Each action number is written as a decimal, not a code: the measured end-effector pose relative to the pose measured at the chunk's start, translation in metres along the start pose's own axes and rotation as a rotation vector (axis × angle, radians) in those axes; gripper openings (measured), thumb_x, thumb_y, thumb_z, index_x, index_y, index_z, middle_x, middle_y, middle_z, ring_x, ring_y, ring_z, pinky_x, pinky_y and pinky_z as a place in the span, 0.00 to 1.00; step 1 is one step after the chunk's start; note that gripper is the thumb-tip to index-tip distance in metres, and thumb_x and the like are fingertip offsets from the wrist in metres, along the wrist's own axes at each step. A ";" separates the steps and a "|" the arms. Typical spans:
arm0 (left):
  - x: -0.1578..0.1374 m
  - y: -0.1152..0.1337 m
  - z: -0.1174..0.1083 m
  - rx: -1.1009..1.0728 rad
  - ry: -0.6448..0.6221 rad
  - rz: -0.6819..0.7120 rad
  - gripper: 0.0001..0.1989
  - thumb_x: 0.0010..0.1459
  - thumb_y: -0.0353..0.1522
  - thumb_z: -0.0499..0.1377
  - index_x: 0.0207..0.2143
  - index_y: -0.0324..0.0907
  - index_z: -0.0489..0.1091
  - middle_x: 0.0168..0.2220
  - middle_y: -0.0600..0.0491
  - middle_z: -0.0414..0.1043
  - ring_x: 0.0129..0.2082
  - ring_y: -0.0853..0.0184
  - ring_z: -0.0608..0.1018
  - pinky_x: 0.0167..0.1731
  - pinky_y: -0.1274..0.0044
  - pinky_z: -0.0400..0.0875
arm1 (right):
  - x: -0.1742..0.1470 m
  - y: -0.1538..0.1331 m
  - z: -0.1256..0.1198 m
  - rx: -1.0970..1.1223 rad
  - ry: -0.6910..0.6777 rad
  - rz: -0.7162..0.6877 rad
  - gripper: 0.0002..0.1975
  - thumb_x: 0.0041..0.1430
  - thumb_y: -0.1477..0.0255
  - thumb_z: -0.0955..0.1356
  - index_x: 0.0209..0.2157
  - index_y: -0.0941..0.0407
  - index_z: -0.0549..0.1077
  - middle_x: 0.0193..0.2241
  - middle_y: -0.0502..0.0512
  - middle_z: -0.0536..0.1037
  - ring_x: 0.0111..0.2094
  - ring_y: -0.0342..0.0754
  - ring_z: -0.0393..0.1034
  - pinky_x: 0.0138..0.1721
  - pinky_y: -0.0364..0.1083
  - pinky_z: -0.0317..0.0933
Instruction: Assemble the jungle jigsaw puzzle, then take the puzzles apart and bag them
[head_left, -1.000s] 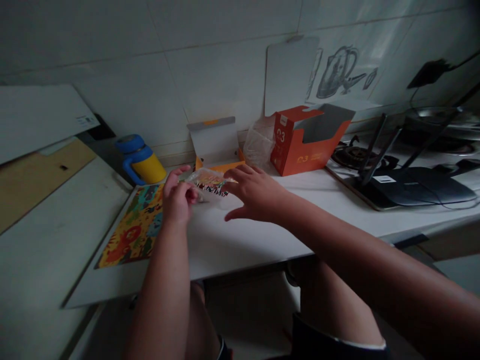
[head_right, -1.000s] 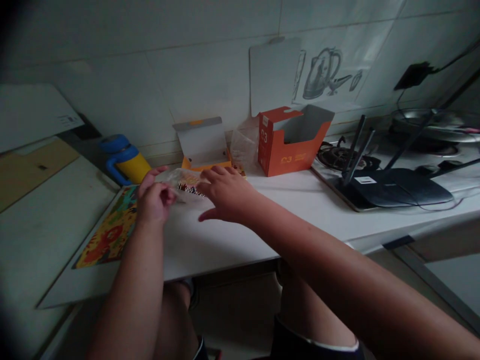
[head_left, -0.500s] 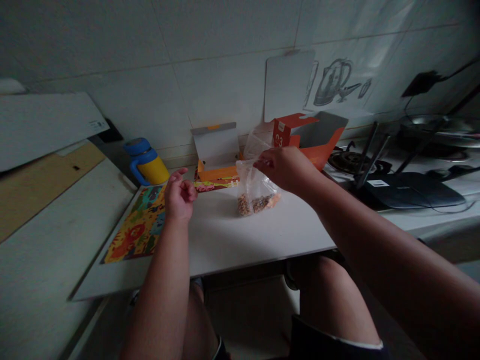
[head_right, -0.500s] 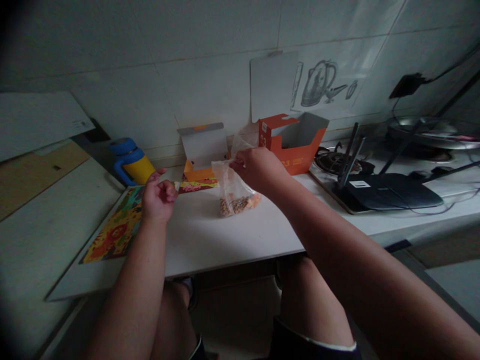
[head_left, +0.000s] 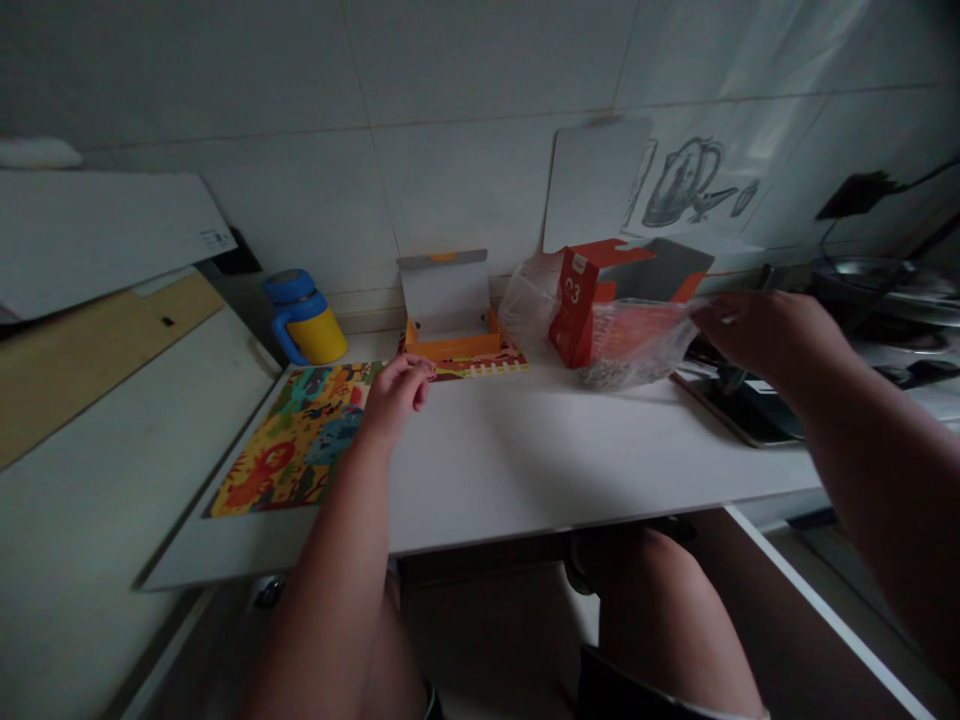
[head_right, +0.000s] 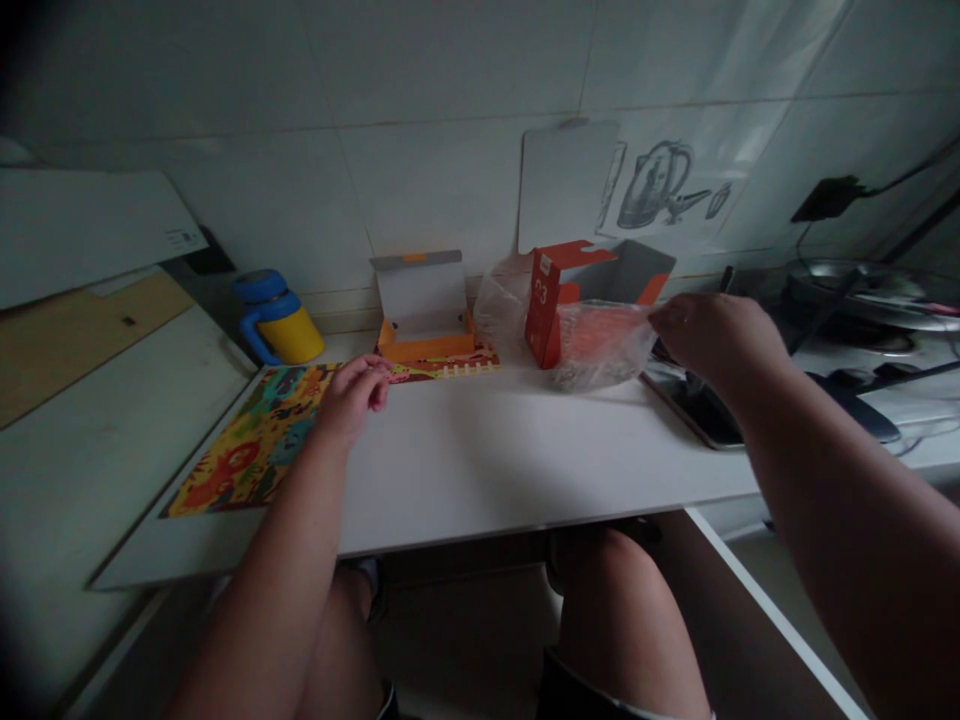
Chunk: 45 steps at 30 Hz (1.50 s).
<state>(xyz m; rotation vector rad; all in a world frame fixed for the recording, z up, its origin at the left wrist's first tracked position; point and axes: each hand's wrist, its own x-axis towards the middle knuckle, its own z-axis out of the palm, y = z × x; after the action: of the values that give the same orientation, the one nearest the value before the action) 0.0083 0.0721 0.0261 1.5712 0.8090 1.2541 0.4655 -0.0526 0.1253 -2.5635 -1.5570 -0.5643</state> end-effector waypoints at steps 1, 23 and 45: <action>-0.002 -0.002 0.002 0.045 -0.060 -0.012 0.09 0.62 0.39 0.62 0.37 0.43 0.73 0.19 0.61 0.65 0.17 0.72 0.64 0.18 0.80 0.56 | -0.003 0.004 0.004 0.030 -0.038 0.008 0.18 0.73 0.65 0.68 0.52 0.61 0.84 0.47 0.77 0.83 0.47 0.55 0.78 0.40 0.54 0.59; -0.005 -0.026 0.007 0.702 -0.317 0.045 0.07 0.65 0.34 0.59 0.36 0.42 0.75 0.23 0.58 0.70 0.23 0.69 0.70 0.25 0.77 0.55 | -0.133 -0.087 0.042 0.323 0.577 -0.422 0.18 0.69 0.66 0.70 0.57 0.55 0.72 0.64 0.71 0.69 0.67 0.66 0.62 0.65 0.63 0.59; -0.058 0.014 -0.130 1.525 0.131 -0.337 0.19 0.69 0.38 0.51 0.50 0.36 0.75 0.52 0.35 0.80 0.54 0.49 0.80 0.57 0.64 0.70 | -0.154 -0.046 0.127 0.446 0.279 -0.414 0.20 0.74 0.59 0.63 0.53 0.57 0.77 0.57 0.69 0.74 0.57 0.66 0.70 0.58 0.64 0.67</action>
<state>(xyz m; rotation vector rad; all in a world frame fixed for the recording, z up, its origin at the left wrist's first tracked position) -0.1330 0.0493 0.0242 2.2569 2.3042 0.3326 0.3949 -0.1266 -0.0526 -1.7728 -1.8596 -0.5071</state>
